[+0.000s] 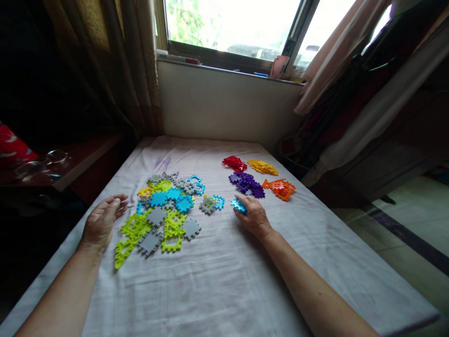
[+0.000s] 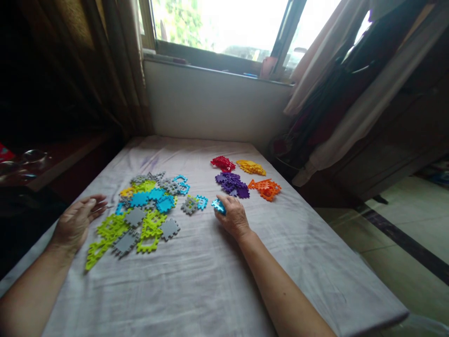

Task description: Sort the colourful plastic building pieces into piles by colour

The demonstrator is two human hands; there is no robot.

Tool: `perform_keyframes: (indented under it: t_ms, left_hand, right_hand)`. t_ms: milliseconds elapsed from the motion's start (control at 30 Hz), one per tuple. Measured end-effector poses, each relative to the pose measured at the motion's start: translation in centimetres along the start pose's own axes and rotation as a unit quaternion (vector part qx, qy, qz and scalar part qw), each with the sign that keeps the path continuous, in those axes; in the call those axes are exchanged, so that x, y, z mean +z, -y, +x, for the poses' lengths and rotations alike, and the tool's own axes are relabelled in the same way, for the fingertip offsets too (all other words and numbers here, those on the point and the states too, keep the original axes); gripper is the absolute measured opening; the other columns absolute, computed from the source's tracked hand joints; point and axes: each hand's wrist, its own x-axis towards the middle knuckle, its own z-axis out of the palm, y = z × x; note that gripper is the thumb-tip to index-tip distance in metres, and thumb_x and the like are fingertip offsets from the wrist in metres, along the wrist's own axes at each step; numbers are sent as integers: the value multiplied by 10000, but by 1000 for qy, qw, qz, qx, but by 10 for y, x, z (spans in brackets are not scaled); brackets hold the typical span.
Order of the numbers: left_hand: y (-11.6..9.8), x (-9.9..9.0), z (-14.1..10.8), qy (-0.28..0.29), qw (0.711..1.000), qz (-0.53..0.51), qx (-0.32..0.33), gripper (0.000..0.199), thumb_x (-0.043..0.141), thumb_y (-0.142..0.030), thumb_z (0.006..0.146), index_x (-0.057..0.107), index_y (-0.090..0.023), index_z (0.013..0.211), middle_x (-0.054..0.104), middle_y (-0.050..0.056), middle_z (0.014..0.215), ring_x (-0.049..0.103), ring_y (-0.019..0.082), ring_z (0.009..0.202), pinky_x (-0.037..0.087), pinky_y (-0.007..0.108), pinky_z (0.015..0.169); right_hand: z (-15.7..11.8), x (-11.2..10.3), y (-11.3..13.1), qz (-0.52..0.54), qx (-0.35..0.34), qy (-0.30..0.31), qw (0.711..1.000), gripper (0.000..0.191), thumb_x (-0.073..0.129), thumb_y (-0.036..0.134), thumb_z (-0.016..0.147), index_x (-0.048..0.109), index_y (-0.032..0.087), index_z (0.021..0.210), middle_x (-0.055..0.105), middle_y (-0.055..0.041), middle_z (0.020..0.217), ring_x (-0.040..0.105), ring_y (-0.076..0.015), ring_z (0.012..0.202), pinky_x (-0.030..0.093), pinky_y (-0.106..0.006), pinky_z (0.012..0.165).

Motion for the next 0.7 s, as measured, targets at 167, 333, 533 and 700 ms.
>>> perform_keyframes:
  t_ms: [167,333,533,700]
  left_hand:
    - [1,1,0,-23,1000,-12,-3,467,794,-539,544,684,-195,839,726,64,1002,665,181,858,555,302,771]
    - [3,1,0,-24,999,-20,-12,469,805,-527,550,697,-190,857,727,65,988,669,181,873,558,288,760]
    - [8,-2,0,-15,1000,5,6,458,749,-554,631,692,-192,907,728,67,1027,686,188,895,572,302,774]
    - [8,-1,-1,-18,1000,14,1,458,744,-557,640,694,-192,912,732,69,1001,685,189,889,572,315,795]
  right_hand:
    - [68,11,29,19,17,15,1000,472,590,333,894,622,213,1349,677,-108,1211,620,-253,1097,488,-360,972]
    - [126,42,50,2,52,99,994,481,580,355,924,599,214,1384,678,-104,1233,629,-236,1129,477,-316,964]
    - [162,72,45,-47,78,119,989,487,571,413,936,595,226,1385,668,-126,1245,629,-249,1128,481,-329,936]
    - [173,80,40,-65,63,127,988,548,569,526,918,597,220,1372,628,-149,1321,577,-290,1199,451,-400,988]
